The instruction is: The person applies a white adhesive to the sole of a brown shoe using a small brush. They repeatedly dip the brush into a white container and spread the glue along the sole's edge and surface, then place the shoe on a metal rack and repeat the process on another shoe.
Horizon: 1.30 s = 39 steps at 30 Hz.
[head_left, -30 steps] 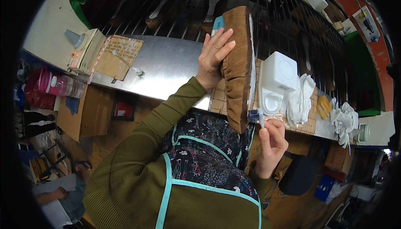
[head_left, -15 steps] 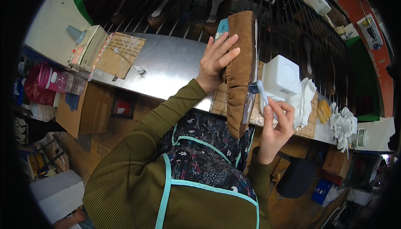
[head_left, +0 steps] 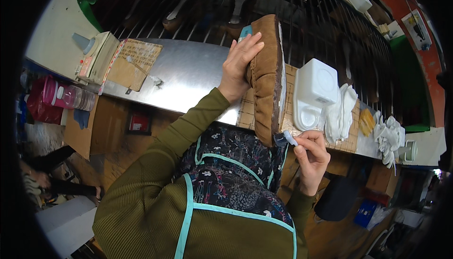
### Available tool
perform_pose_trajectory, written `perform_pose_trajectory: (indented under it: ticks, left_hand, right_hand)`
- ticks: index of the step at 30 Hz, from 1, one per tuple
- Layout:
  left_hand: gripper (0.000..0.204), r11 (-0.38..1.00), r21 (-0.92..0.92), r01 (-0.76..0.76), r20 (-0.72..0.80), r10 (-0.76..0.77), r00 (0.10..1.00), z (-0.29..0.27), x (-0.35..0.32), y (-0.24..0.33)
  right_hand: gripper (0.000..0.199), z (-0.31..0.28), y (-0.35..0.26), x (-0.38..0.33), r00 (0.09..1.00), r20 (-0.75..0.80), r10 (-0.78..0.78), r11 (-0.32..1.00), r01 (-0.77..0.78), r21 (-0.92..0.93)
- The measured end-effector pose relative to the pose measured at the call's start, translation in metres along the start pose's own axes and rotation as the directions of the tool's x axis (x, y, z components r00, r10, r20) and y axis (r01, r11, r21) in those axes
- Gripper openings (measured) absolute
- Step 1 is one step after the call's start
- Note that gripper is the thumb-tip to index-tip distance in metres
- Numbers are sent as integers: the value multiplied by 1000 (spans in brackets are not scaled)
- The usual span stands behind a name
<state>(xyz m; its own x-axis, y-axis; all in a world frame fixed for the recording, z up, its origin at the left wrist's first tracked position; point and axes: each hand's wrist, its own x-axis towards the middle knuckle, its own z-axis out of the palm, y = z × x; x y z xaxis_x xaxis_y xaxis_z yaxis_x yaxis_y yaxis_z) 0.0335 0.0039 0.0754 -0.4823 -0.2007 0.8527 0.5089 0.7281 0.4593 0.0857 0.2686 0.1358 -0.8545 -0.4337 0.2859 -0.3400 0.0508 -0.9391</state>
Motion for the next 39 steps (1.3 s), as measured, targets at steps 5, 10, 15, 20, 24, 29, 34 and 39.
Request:
perform_pose_trajectory:
  ticks: [5,10,15,20,24,29,34,39]
  left_hand:
    - [79,1000,18,4,34,-4,999,3,-1,-4]
    - [79,1000,-5,7,32,-7,999,5,1,-1]
    - [79,999,3,37,31,-37,999,6,3,0]
    - [77,996,10,90,61,-91,994,5,5,3]
    - [76,986,-23,165,110,-162,981,4,11,8]
    - [76,965,-93,243,153,-228,962,4,20,16]
    - [80,897,-191,399,259,-346,902,0,28,24]
    - [79,826,-354,438,308,-339,889,-11,36,38]
  right_hand:
    - [17,17,-3,11,990,-134,-35,994,20,-107]
    - [19,22,-4,40,956,-205,-211,956,159,-247]
    - [19,13,-8,47,950,-103,-294,915,248,-319]
    - [19,3,-10,42,966,-41,-255,934,235,-270]
    - [19,-2,-12,44,965,-18,-262,938,250,-239]
    - [18,-6,-23,53,950,10,-312,926,306,-219]
    - [19,-6,-33,75,919,53,-390,906,393,-160]
    - [20,2,-43,100,876,91,-474,874,481,-74]
